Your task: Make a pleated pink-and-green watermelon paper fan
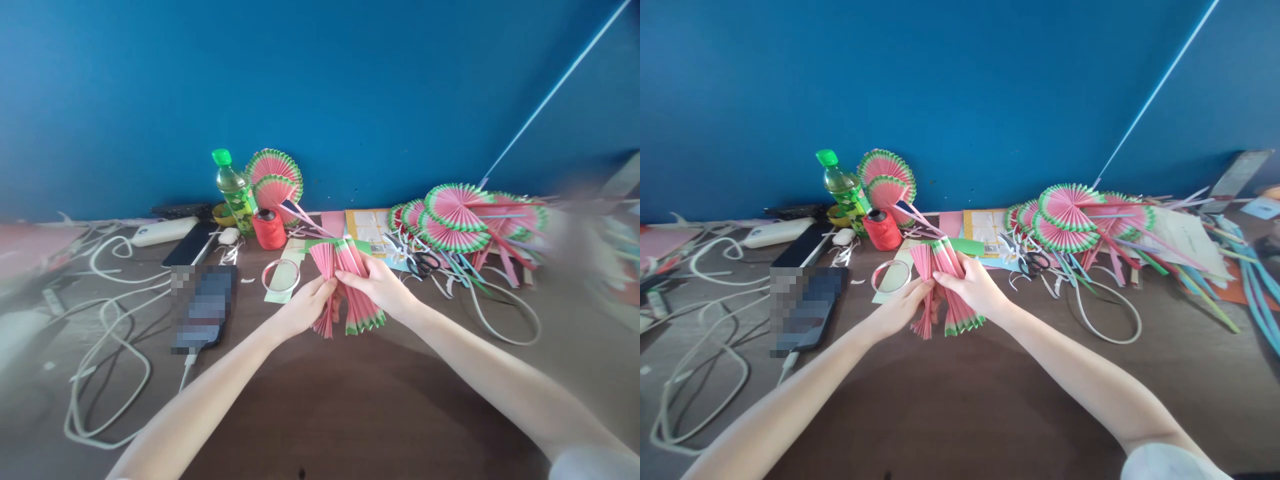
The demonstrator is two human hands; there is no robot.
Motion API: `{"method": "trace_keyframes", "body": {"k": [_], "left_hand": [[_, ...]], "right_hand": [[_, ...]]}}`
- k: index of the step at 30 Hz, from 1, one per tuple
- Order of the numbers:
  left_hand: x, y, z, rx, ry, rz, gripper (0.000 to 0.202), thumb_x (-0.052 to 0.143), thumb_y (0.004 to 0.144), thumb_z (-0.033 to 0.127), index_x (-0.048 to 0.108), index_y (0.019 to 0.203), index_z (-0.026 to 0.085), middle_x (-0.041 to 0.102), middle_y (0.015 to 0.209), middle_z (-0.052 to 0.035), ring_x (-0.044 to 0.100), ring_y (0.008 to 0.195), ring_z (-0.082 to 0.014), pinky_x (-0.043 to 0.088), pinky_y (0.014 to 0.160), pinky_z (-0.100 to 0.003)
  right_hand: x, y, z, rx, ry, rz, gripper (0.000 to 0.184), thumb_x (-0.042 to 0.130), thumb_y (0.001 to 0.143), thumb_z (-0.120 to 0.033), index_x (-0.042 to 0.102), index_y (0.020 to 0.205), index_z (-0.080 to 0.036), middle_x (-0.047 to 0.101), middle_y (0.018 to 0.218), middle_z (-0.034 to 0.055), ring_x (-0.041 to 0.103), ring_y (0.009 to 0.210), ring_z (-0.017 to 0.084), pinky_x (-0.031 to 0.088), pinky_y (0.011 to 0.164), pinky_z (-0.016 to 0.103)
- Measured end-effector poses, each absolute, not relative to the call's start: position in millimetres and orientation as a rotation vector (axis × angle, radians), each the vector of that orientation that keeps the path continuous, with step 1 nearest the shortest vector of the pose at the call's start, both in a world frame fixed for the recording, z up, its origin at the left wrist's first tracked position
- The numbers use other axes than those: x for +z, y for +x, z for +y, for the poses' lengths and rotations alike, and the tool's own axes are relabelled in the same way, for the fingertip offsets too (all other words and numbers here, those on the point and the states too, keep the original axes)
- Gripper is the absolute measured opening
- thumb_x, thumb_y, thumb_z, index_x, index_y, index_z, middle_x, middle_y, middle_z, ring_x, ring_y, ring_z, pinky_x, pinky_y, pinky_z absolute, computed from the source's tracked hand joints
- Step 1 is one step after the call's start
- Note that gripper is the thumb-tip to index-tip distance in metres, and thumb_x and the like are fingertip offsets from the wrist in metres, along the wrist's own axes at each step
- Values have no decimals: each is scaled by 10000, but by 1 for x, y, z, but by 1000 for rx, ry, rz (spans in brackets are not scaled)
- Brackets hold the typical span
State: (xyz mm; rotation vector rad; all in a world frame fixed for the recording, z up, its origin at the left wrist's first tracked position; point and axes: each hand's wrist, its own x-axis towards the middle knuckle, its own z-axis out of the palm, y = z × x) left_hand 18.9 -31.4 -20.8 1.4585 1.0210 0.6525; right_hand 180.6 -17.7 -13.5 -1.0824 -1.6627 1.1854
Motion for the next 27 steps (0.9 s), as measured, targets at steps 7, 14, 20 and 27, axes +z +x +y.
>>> {"method": "trace_keyframes", "body": {"k": [7,14,20,27], "left_hand": [[-18,19,-33,636,1570,1098,317,342,874,428,464,718,180,597,625,-10,583,555,-140,453,541,-250],[-12,20,-35,624,1548,1096,286,361,871,384,478,708,182,598,621,-2,573,559,-134,449,584,-249],[-15,18,-33,648,1566,1050,271,411,846,391,500,686,192,579,596,13,576,596,-138,467,636,-251],[-16,17,-33,653,1686,1114,272,412,849,360,511,661,189,539,599,17,530,590,-131,435,623,-241]], "right_hand": [[-15,181,-17,1201,-1093,-1679,248,592,768,-367,579,909,-163,619,834,29,580,775,184,453,717,321],[-14,182,-19,1309,-1074,-1612,213,613,755,-353,569,862,-174,630,787,24,607,693,175,481,634,302],[-15,182,-19,1323,-1072,-1591,250,646,724,-348,598,891,-168,646,855,33,602,764,181,481,691,307],[-16,183,-18,1394,-1079,-1547,301,676,696,-355,621,917,-159,658,868,42,615,798,198,488,740,338]]}}
